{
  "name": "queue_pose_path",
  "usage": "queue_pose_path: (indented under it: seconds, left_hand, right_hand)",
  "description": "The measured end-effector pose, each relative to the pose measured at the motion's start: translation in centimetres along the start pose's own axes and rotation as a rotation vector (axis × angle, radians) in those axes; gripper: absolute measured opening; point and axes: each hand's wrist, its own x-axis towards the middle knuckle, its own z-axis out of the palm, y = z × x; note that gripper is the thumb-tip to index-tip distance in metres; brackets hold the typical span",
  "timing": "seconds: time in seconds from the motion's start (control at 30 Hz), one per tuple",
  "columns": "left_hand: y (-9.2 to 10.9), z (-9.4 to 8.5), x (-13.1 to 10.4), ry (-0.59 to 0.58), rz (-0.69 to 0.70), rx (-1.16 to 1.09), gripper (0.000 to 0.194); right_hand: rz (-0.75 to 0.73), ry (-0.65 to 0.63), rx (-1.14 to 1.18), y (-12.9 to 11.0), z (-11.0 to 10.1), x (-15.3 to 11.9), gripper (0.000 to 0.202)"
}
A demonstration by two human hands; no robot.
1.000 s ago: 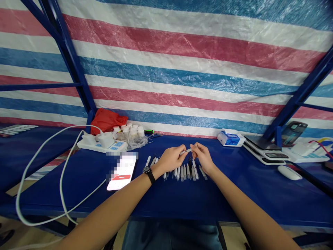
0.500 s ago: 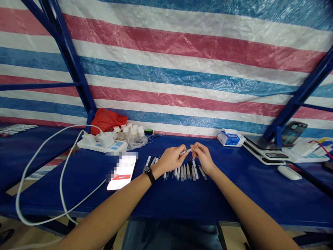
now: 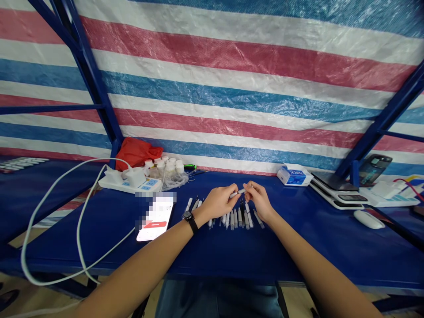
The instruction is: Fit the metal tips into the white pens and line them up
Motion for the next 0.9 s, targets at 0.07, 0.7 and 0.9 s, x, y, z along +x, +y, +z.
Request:
queue_pose_path:
  seconds: [0.07,0.7,0.9]
  left_hand:
    - [0.01,0.01,-0.02,0.0,0.001,0.003,0.014]
    - [0.03,0.01,-0.08,0.005,0.004,-0.002,0.012]
    - [-0.01,0.08,-0.07,-0.002,0.002,0.043,0.011]
  right_hand:
    - [-0.001,-0.001,0.002,0.02,0.01,0.0,0.05]
    - [-0.012,0.05,-0.059,0.49,-0.12,0.13,0.055]
    - [-0.024,0.042,-0.075,0.34,-0.26,0.2,0.05]
